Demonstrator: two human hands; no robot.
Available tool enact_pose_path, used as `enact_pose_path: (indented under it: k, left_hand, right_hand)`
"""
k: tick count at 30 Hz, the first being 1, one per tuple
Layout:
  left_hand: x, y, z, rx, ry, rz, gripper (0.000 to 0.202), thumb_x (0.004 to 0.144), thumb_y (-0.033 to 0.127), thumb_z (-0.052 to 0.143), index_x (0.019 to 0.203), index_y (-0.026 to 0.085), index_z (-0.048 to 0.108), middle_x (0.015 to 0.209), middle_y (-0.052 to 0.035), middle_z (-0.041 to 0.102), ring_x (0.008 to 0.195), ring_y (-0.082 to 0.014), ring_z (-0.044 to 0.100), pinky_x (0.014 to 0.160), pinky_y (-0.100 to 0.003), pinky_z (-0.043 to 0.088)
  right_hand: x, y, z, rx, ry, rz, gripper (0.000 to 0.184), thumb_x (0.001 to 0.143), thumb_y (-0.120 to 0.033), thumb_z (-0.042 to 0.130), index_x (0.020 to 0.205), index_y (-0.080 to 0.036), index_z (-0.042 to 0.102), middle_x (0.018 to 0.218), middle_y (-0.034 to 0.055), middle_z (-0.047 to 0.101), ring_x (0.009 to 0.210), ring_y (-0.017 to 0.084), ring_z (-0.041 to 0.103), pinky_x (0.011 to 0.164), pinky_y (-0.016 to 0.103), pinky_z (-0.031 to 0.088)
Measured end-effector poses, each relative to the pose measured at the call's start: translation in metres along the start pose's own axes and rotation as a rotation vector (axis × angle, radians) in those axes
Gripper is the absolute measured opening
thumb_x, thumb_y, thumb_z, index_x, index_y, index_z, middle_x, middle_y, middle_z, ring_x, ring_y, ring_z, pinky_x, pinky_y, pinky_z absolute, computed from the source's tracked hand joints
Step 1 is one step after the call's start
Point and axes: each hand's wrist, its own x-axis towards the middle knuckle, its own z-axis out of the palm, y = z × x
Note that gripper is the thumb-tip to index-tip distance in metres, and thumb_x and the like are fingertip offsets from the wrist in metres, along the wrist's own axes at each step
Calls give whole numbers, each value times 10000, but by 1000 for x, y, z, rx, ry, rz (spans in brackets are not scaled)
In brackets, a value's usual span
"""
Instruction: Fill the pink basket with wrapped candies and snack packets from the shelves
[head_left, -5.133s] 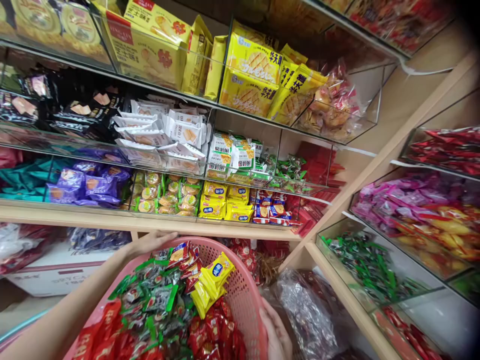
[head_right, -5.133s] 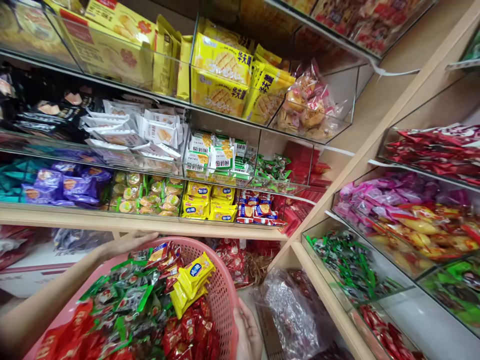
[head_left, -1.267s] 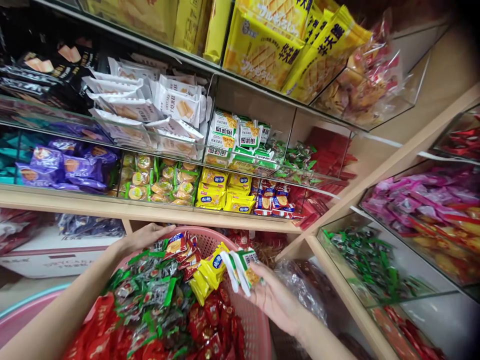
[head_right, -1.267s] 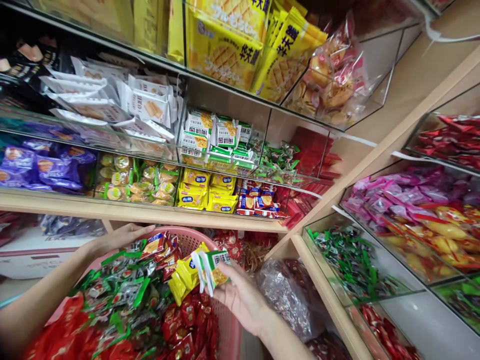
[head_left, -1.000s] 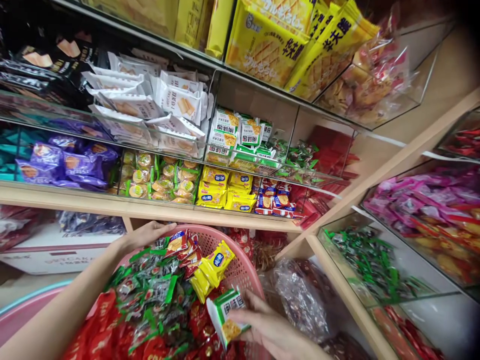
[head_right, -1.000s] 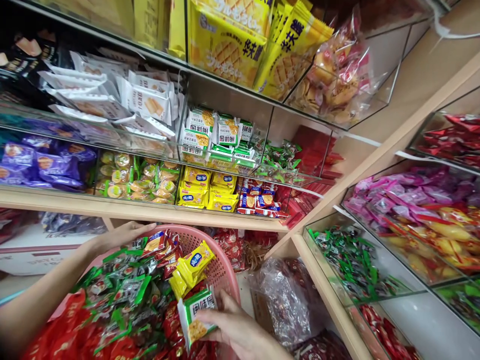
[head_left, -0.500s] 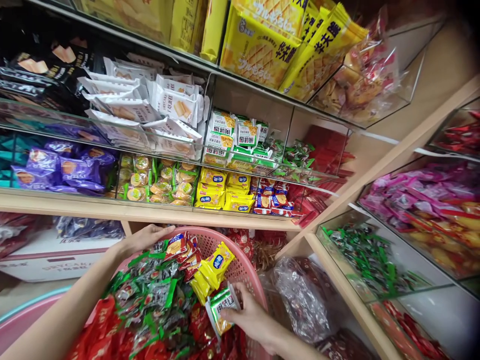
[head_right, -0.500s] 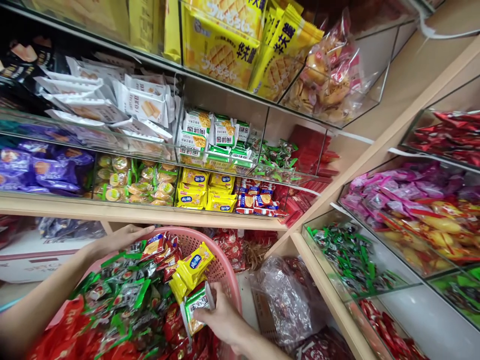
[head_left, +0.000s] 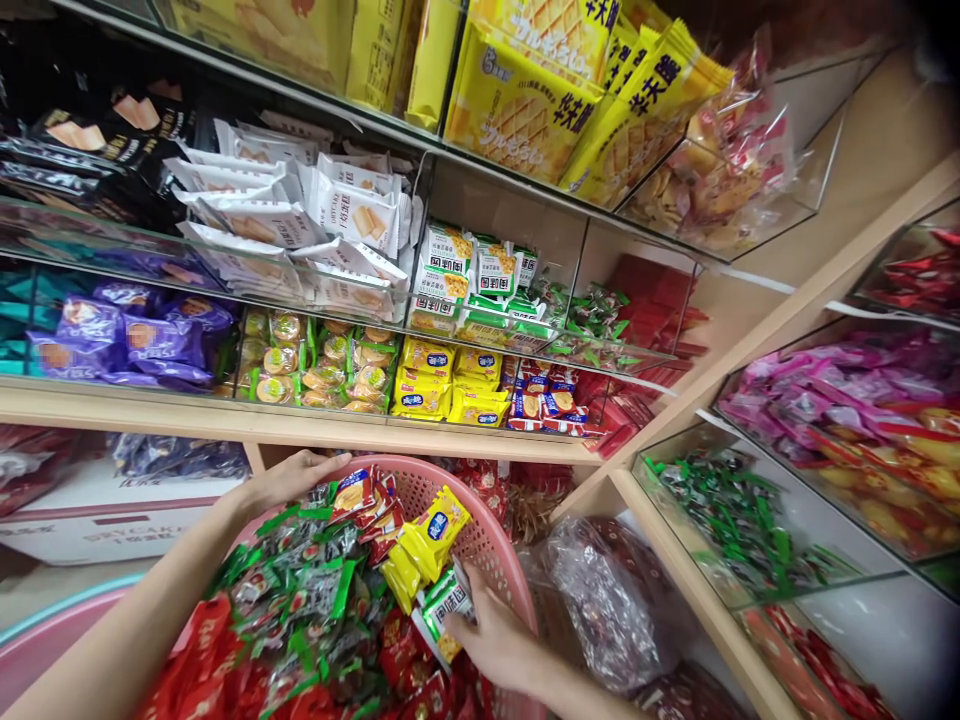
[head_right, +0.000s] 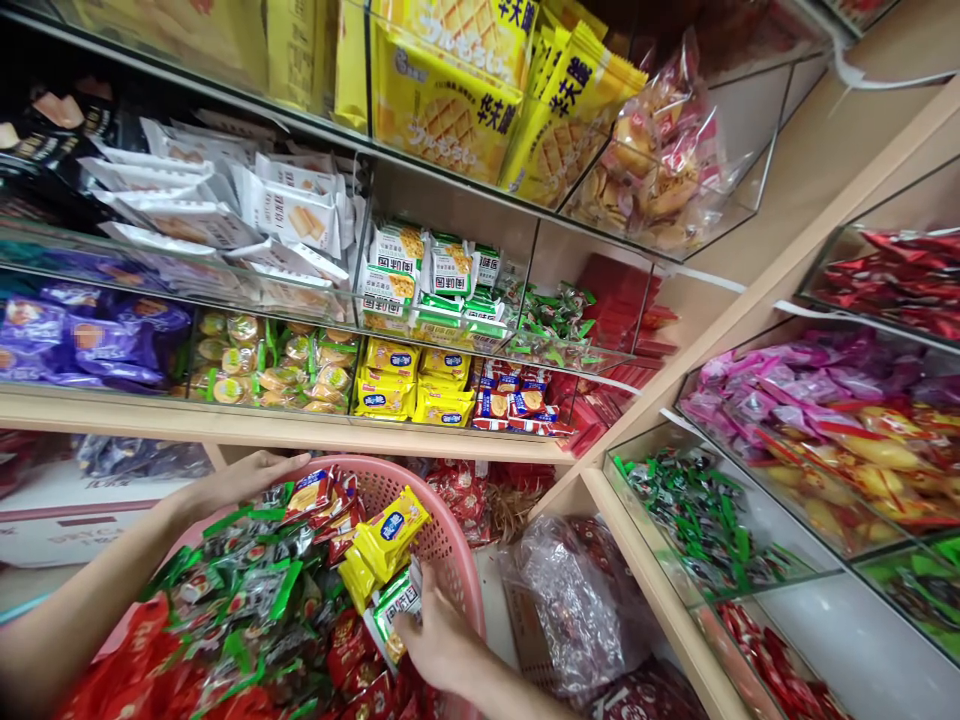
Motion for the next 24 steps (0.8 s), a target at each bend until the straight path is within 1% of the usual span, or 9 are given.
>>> enact_pose_path:
  k: [2, 4, 8, 11, 14, 16, 17, 20, 24]
  left_hand:
    - [2, -3, 0, -5, -6, 3, 615, 683, 688, 423, 689, 124, 667, 511, -22, 506, 470, -116, 369, 428, -212, 246]
    - [3, -7, -1, -13, -14, 2, 623, 684, 695, 412, 701, 130, 673, 526, -25, 515, 476, -118, 375, 434, -213, 254]
    - [6, -11, -1, -6, -5, -11, 628, 678, 704, 408, 701, 133, 670, 556, -28, 520, 486, -120, 373, 441, -217, 265]
    - [5, -10, -1, -4, 11, -1, 614, 677, 699, 420, 679, 134, 661, 542, -19, 494, 488, -116, 362, 446, -215, 260]
    - [3, -6, 0, -15, 5, -10, 615, 673, 700, 422, 672, 135, 665, 529, -19, 488, 471, -113, 348, 436, -216, 245]
    - [1, -4, 0, -20, 7, -12, 614, 667, 701, 427, 666, 136, 668, 513, -15, 478, 459, -110, 337, 428, -216, 235]
    - [0, -2, 1, -19, 13, -9, 610, 664, 701, 432, 658, 138, 666, 500, -9, 463, 454, -107, 328, 425, -215, 230]
    - [-2, 1, 1, -2, 30, -9, 601, 660, 699, 439, 656, 143, 665, 471, 7, 427, 443, -102, 311, 423, -213, 227]
    - [-5, 3, 1, 3, 15, 0, 599, 665, 695, 436, 692, 145, 671, 504, 3, 476, 463, -108, 344, 441, -211, 246]
  right_hand:
    - [-2, 0, 4, -73, 23, -8, 561, 791, -262, 442, 1314, -93, 333, 1326, 166, 404, 1282, 237, 288, 1058, 387, 196]
    - [-5, 0, 7, -134, 57, -32, 570, 800, -267, 427, 1333, -98, 313, 1344, 164, 384, 1289, 246, 274, 1054, 384, 215]
    - [-8, -4, 7, -253, 107, -90, 553, 826, -239, 370, 1363, -149, 273, 1371, 145, 357, 1269, 261, 315, 1017, 385, 286]
    - [-9, -7, 6, -288, 111, -79, 533, 849, -246, 327, 1371, -164, 262, 1344, 154, 396, 1234, 273, 371, 981, 402, 325]
    - [-11, -8, 8, -273, 92, -66, 648, 785, -359, 488, 1368, -180, 269, 1314, 153, 435, 1201, 310, 405, 958, 425, 343]
    - [-12, -8, 9, -297, 86, -56, 781, 684, -355, 612, 1366, -181, 273, 1314, 158, 431, 1203, 333, 392, 960, 432, 339]
    - [-12, -8, 10, -317, 90, -54, 803, 664, -326, 629, 1367, -178, 271, 1311, 160, 433, 1203, 335, 390, 964, 429, 335]
    - [-10, -10, 10, -380, 136, -44, 735, 711, -262, 561, 1373, -170, 258, 1303, 160, 446, 1218, 334, 370, 983, 430, 316]
    - [-4, -16, 7, -424, 184, 4, 687, 740, -242, 520, 1373, -173, 265, 1327, 139, 430, 1258, 357, 299, 990, 448, 308]
